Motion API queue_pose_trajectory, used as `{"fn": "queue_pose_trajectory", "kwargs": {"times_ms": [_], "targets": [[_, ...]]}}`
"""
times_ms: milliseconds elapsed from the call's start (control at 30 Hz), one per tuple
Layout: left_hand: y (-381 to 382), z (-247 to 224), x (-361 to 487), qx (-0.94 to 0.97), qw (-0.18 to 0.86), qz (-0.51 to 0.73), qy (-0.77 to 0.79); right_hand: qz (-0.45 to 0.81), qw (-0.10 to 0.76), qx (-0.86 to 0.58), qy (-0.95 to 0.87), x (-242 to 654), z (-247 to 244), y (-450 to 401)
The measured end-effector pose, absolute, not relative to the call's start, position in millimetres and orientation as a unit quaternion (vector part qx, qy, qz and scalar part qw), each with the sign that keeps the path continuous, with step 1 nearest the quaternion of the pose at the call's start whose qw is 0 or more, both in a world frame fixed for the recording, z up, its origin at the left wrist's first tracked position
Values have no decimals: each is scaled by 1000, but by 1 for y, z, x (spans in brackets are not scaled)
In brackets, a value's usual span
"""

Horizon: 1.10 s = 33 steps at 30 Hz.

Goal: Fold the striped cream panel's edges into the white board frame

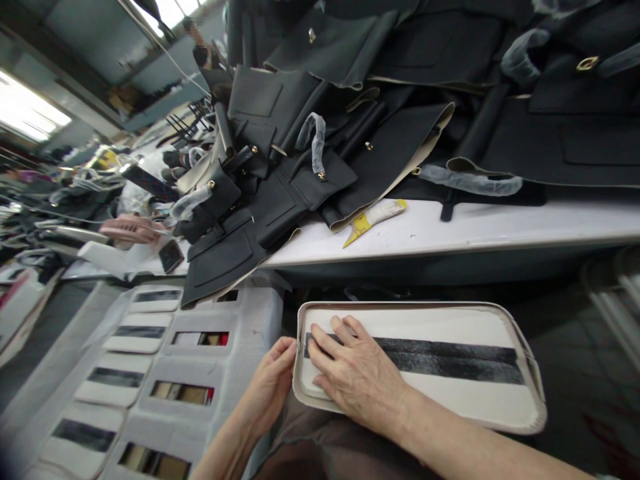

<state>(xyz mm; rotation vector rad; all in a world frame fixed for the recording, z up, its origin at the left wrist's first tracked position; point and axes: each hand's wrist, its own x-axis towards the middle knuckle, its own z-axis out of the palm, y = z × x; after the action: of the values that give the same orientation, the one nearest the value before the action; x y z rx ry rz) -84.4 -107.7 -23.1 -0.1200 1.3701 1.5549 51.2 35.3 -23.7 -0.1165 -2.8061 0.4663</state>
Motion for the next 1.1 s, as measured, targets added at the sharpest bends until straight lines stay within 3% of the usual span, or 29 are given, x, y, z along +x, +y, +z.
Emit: {"fn": "queue_pose_trajectory", "kwargs": {"times_ms": [433,867,1100], "targets": [[-100,-21,-85,-22,519,625,582,155,148,-55,-975,50,-26,34],[-94,-28,-100,98,490,504,704,165,137,-60,-975,44,-32,37],[-92,-41,-93,116,426,572,691,179,108,-61,-976,45,-25,39]]}}
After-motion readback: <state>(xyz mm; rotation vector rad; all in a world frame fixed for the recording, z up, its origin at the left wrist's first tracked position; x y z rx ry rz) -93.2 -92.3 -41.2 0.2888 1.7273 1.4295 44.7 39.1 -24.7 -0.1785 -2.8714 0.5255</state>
